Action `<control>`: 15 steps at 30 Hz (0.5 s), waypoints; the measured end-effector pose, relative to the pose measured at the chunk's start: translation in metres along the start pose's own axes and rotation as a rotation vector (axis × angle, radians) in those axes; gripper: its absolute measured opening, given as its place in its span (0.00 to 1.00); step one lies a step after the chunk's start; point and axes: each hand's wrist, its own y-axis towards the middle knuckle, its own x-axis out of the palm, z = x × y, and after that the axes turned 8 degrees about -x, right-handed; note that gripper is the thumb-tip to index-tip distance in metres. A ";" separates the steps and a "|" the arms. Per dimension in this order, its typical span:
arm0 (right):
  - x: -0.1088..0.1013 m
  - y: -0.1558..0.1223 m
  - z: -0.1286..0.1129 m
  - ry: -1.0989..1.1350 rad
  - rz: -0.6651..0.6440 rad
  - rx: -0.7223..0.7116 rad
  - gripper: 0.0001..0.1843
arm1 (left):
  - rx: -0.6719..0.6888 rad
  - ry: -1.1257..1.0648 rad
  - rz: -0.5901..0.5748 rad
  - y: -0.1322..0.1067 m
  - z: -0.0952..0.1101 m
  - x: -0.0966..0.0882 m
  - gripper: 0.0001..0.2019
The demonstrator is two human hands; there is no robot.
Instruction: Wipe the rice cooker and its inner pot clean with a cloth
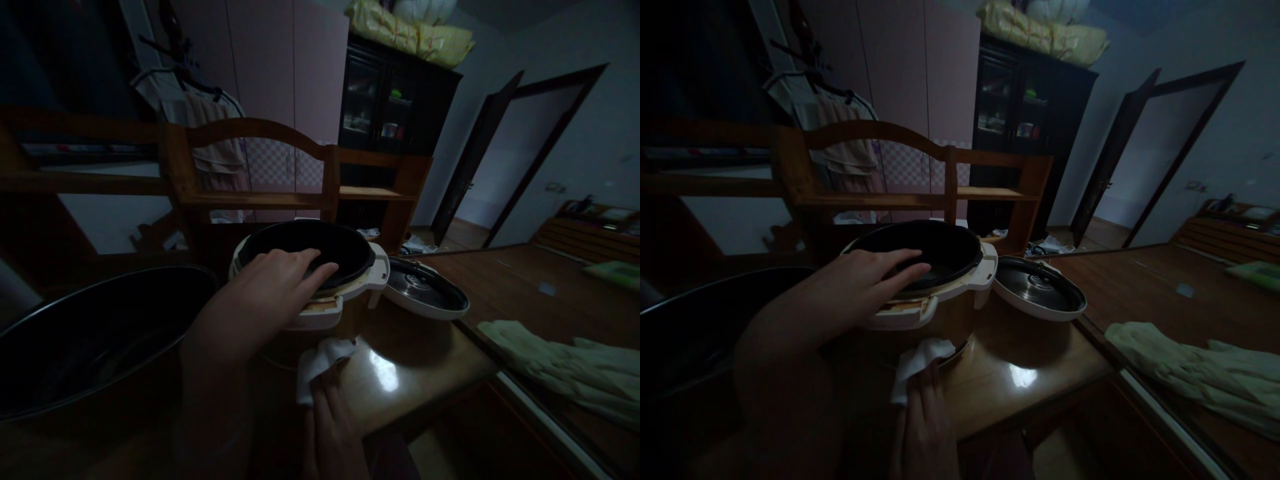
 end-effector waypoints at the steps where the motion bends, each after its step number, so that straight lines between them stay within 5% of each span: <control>1: 0.003 -0.006 0.000 0.003 0.012 0.016 0.32 | 0.000 0.000 -0.002 0.000 0.000 0.000 0.21; 7: -0.016 -0.019 0.006 0.188 0.127 0.218 0.24 | -0.050 -0.056 -0.001 0.001 0.003 -0.002 0.22; 12: -0.058 0.020 0.032 0.410 0.190 0.548 0.22 | -0.078 -0.092 0.000 0.002 0.005 -0.005 0.23; 15: -0.061 0.043 0.045 0.515 0.240 0.640 0.25 | -0.076 -0.104 0.000 0.001 0.005 -0.005 0.22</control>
